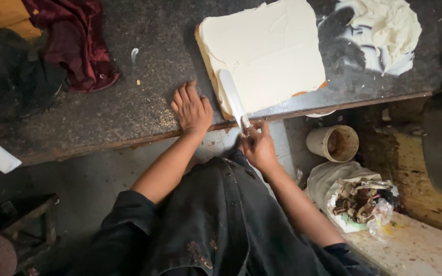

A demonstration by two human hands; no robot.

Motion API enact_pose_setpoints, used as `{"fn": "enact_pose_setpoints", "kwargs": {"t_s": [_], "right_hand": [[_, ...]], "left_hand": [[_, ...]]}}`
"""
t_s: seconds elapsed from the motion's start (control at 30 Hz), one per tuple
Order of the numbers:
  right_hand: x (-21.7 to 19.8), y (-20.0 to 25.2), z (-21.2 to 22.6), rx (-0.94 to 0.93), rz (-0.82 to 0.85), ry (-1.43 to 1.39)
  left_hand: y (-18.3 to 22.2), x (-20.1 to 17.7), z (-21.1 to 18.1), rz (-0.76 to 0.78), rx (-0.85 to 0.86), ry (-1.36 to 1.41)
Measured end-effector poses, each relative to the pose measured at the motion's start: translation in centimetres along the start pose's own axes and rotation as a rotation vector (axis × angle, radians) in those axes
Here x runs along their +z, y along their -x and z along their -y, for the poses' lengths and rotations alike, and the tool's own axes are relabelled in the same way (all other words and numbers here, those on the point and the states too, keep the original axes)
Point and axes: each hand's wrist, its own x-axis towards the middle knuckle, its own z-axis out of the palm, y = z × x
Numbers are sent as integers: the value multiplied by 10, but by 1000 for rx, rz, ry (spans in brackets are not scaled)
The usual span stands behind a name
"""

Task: The person spreads a white cream over a square cake layer using a spatula, smoothing the surface and then using the spatula to create a textured pattern of diagonal lines across the top.

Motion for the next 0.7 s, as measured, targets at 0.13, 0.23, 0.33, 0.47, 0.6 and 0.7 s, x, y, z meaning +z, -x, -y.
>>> {"fn": "enact_pose_setpoints", "kwargs": {"t_s": [0.13, 0.23, 0.33, 0.47, 0.6, 0.7], "right_hand": [[-1, -1, -4, 53, 6, 209], [-23, -24, -29, 147, -111, 604], [-57, -40, -45, 191, -406, 502], [-45, -19, -17, -82, -351, 362], [2, -4, 27, 81, -132, 164], [16, -7, 38, 38, -102, 177]], "left_hand": [[1, 2, 0, 3, 3, -15], [-1, 0, 1, 11, 7, 0], [0, -2, 0, 19, 0, -2], [-1, -4, -2, 11, -18, 11], [-3, -1, -2, -3, -20, 11], [-1, -2, 0, -25, 5, 15]]}}
